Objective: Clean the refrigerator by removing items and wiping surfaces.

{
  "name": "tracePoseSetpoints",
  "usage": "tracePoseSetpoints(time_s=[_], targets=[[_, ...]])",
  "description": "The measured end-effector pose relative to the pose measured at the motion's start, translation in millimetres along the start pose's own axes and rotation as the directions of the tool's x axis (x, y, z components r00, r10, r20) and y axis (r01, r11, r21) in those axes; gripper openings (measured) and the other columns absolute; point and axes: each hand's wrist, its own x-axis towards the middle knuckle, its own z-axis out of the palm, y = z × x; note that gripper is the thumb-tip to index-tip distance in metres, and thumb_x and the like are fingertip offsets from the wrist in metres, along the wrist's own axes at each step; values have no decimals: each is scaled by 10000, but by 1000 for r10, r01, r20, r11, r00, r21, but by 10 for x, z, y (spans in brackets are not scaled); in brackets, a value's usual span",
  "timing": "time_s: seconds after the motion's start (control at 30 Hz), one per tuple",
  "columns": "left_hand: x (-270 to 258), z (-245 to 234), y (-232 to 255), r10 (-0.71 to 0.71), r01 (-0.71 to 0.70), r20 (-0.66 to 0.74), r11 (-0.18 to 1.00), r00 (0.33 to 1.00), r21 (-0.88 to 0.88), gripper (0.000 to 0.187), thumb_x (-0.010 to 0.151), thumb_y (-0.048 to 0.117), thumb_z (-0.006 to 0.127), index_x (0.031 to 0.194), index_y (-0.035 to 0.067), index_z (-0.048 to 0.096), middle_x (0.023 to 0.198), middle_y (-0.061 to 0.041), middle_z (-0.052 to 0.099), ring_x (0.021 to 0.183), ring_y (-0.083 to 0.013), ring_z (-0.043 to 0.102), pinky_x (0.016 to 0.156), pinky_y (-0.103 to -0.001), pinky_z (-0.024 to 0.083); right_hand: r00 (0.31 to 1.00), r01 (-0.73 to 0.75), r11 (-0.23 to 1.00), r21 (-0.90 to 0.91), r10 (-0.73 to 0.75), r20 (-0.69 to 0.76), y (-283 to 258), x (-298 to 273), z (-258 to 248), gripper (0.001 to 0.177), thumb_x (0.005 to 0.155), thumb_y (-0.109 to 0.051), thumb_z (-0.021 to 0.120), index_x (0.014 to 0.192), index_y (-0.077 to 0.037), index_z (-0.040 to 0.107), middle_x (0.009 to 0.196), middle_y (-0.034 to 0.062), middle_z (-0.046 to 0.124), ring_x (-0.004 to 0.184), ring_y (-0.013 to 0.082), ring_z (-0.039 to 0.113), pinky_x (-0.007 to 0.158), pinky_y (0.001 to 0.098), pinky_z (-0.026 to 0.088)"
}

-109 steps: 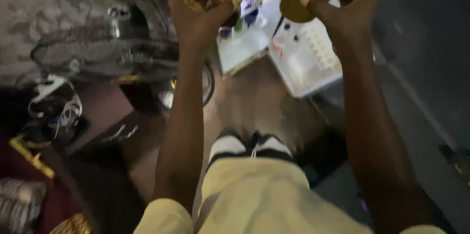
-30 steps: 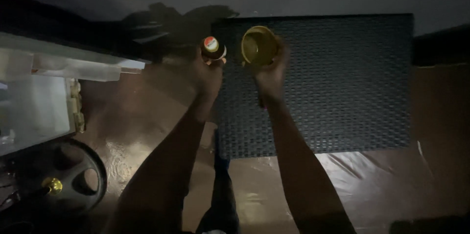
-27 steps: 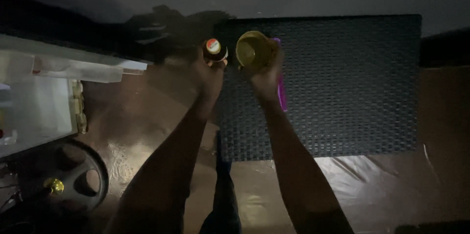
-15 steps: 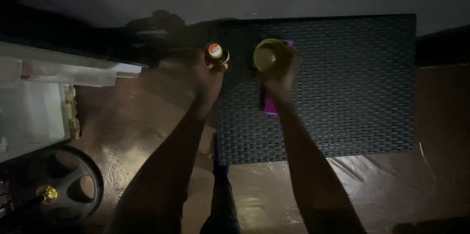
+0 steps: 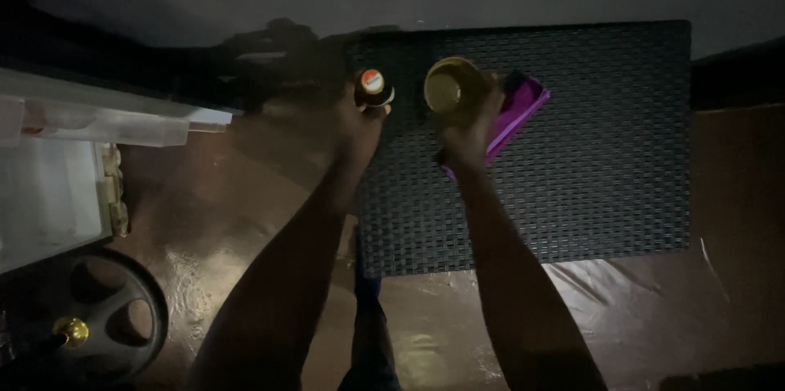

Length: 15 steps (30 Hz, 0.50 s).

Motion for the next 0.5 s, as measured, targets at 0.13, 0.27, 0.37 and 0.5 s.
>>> tracePoseSetpoints(time_s=[0.13,0.27,0.37,0.5], targets=[[12,60,45,206,-201,-4,958,979,204,471,915,-5,748,1343,14,555,1207,-110,684,1117,-190,677,949,-372,571,996,88,941,-326,-80,37,-144,13,94,919,780,-50,863,1541,-82,349,1469,173,412,1406,365,442,1212,522,412],[-31,57,250,245,-226,-22,924,969,308,411,867,69,829,1211,39,606,1091,-109,692,995,-213,699,866,-365,582,994,110,912,-395,-95,58,-211,35,146,840,709,-90,885,1421,-73,439,1333,165,487,1253,355,463,1016,520,498],[-44,39,364,229,-216,-1,918,973,332,422,889,85,824,1241,39,595,1130,-113,694,1033,-220,706,879,-354,585,989,148,891,-430,-132,67,-168,55,153,802,754,-110,891,1426,-75,456,1335,170,499,1259,359,454,1004,525,495],[-44,62,232,300,-277,-12,894,954,352,457,859,34,821,1255,36,593,1160,-132,698,1082,-229,723,916,-370,604,984,175,844,-507,-135,115,-324,69,115,766,755,-135,886,1408,-91,489,1333,154,528,1273,346,462,1059,554,456]])
